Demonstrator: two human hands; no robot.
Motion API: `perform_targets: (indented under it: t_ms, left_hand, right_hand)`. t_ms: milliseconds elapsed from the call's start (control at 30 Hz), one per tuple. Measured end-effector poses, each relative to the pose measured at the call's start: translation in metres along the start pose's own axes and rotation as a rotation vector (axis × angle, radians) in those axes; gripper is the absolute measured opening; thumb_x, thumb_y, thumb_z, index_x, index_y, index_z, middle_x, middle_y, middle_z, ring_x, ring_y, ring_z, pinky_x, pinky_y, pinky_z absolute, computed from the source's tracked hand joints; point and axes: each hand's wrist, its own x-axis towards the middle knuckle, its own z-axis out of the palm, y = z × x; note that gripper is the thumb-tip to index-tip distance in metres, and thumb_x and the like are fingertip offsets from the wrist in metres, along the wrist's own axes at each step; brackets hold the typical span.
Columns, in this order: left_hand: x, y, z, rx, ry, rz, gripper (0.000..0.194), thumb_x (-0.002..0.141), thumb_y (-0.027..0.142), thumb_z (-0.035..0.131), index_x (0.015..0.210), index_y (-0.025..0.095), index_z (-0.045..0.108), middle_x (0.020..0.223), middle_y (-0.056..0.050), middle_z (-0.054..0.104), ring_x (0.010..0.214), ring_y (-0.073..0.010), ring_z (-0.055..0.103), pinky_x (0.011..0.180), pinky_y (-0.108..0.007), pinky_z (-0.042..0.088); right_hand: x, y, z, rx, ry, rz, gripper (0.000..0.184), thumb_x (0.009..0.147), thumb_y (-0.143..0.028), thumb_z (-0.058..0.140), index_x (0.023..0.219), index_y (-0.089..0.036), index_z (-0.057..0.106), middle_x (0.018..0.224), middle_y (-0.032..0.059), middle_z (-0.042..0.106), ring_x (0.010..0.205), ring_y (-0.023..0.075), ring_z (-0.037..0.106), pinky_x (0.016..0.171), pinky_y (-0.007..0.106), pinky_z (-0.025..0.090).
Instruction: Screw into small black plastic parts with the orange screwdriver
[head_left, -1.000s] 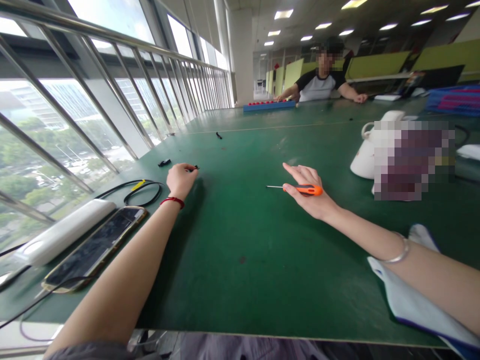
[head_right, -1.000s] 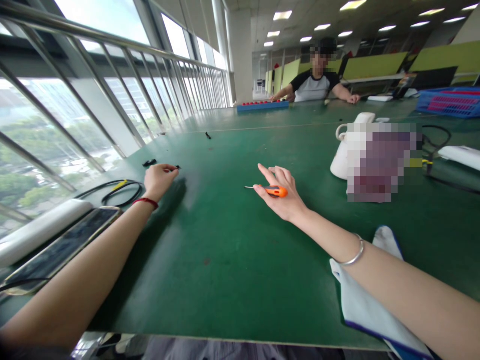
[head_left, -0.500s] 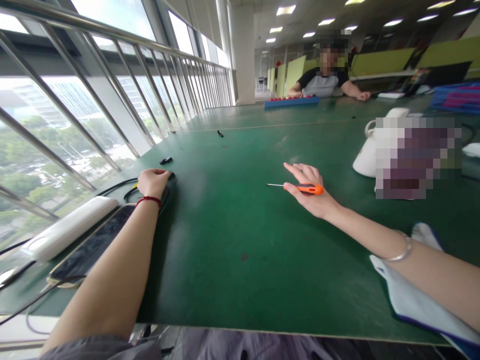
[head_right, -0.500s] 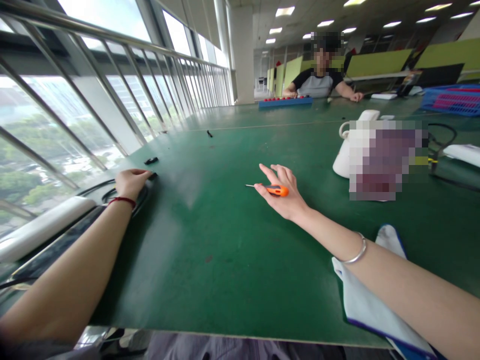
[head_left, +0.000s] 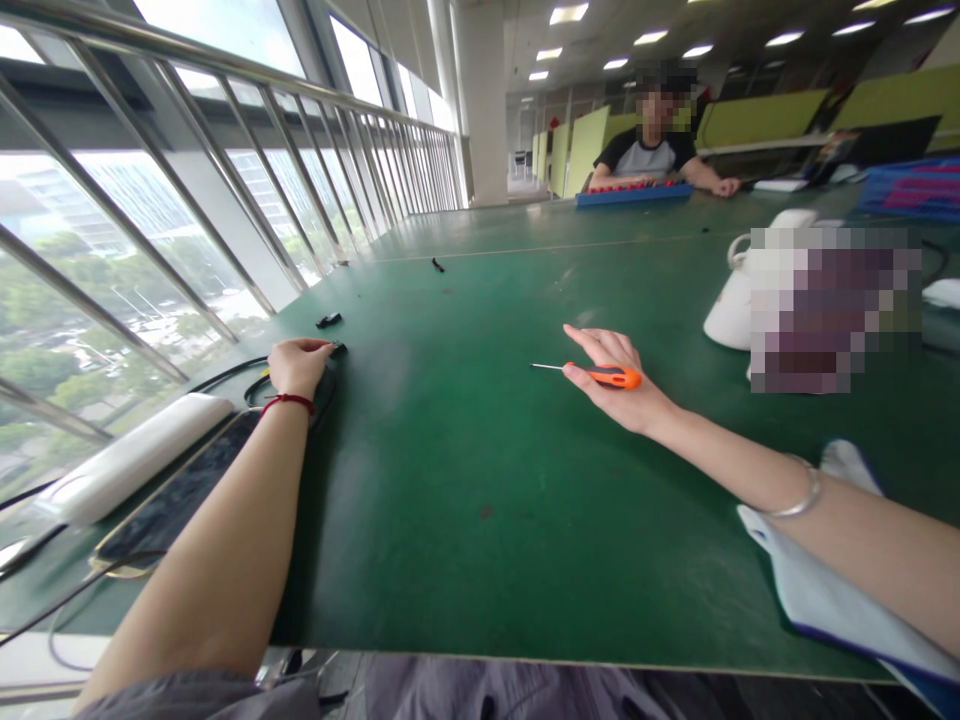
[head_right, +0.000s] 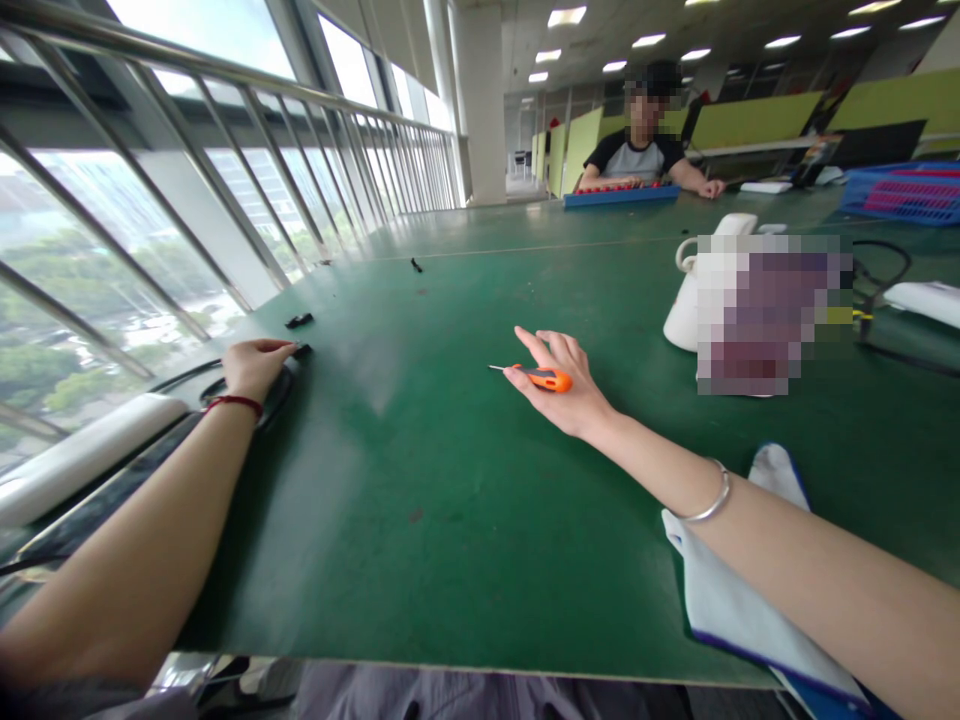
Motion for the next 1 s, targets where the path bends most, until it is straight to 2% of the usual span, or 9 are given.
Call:
perform_targets:
  t_ms: [133,200,300,400,600,733,867,933,1000]
  left_hand:
    - [0.002,-0.002,0.0,0.006,-0.008,0.001,0.029,0.074,0.028,0.068,0.1,0.015,0.073,0.078,0.001,0.07,0.077,-0.0141,0.057,0.066,-0.022,0.038]
    - [0.003,-0.003,0.001,0.011,-0.011,-0.003,0.03,0.074,0.028,0.068,0.1,0.015,0.073,0.079,0.0,0.07,0.076,-0.0137,0.057,0.065,-0.021,0.037]
    - [0.004,-0.003,0.002,0.016,-0.017,-0.005,0.03,0.073,0.029,0.069,0.1,0.015,0.074,0.079,0.0,0.07,0.075,-0.0134,0.057,0.064,-0.021,0.037]
    - [0.003,-0.003,0.003,0.017,-0.018,-0.005,0.031,0.073,0.029,0.069,0.1,0.016,0.073,0.077,0.0,0.069,0.075,-0.0133,0.057,0.063,-0.02,0.037]
    - [0.001,-0.001,0.004,0.029,-0.013,0.003,0.03,0.072,0.026,0.068,0.099,0.016,0.073,0.076,0.001,0.068,0.073,-0.0132,0.056,0.061,-0.02,0.036]
    - [0.0,0.0,0.005,0.058,-0.011,0.024,0.032,0.071,0.026,0.068,0.101,0.016,0.071,0.077,0.001,0.067,0.074,-0.0146,0.055,0.067,-0.023,0.039]
    - [-0.004,0.003,0.004,0.139,0.018,0.055,0.023,0.072,0.03,0.068,0.09,0.017,0.072,0.071,-0.002,0.064,0.087,-0.0226,0.053,0.089,-0.039,0.035]
    - [-0.007,0.01,0.004,0.183,0.061,0.107,0.023,0.073,0.031,0.066,0.089,0.017,0.072,0.078,-0.004,0.066,0.096,-0.0266,0.051,0.098,-0.047,0.028]
    - [-0.011,0.021,0.006,0.191,0.111,0.213,0.024,0.074,0.03,0.063,0.093,0.016,0.072,0.09,-0.006,0.067,0.101,-0.028,0.051,0.099,-0.048,0.029]
  right_hand:
    - [0.0,0.0,0.0,0.002,0.034,-0.037,0.06,0.089,-0.055,0.034,0.139,-0.023,0.04,0.132,0.0117,0.05,0.126,0.0291,0.039,0.106,0.048,0.033]
    - [0.0,0.0,-0.001,0.012,0.078,-0.072,0.053,0.089,-0.052,0.036,0.133,-0.024,0.045,0.121,0.0107,0.057,0.118,0.0287,0.047,0.102,0.048,0.036]
    - [0.0,-0.004,-0.005,0.09,0.086,-0.078,0.038,0.088,-0.046,0.041,0.116,-0.023,0.053,0.082,0.0041,0.064,0.084,0.0235,0.059,0.089,0.043,0.043]
    - [-0.001,-0.011,-0.01,0.166,0.098,-0.045,0.024,0.086,-0.041,0.046,0.099,-0.023,0.055,0.054,-0.0033,0.053,0.061,0.0191,0.055,0.075,0.036,0.044]
    - [-0.005,-0.015,-0.01,0.113,0.275,-0.135,0.006,0.078,-0.029,0.056,0.08,-0.024,0.054,0.053,-0.003,0.056,0.066,0.0188,0.056,0.071,0.032,0.043]
    - [-0.004,-0.013,-0.01,0.094,0.293,-0.247,0.005,0.079,-0.026,0.059,0.077,-0.024,0.055,0.058,-0.0038,0.058,0.06,0.0148,0.055,0.071,0.03,0.044]
    - [-0.003,-0.011,-0.011,0.072,0.275,-0.312,0.003,0.079,-0.023,0.06,0.082,-0.023,0.059,0.071,-0.0015,0.065,0.066,0.0148,0.059,0.074,0.031,0.044]
    - [-0.002,-0.011,-0.01,0.06,0.251,-0.339,0.008,0.079,-0.021,0.06,0.087,-0.022,0.061,0.079,0.0005,0.068,0.071,0.0159,0.061,0.077,0.032,0.044]
    - [-0.002,-0.01,-0.01,0.046,0.225,-0.352,0.013,0.079,-0.021,0.059,0.092,-0.021,0.062,0.083,0.002,0.068,0.074,0.017,0.062,0.078,0.034,0.044]
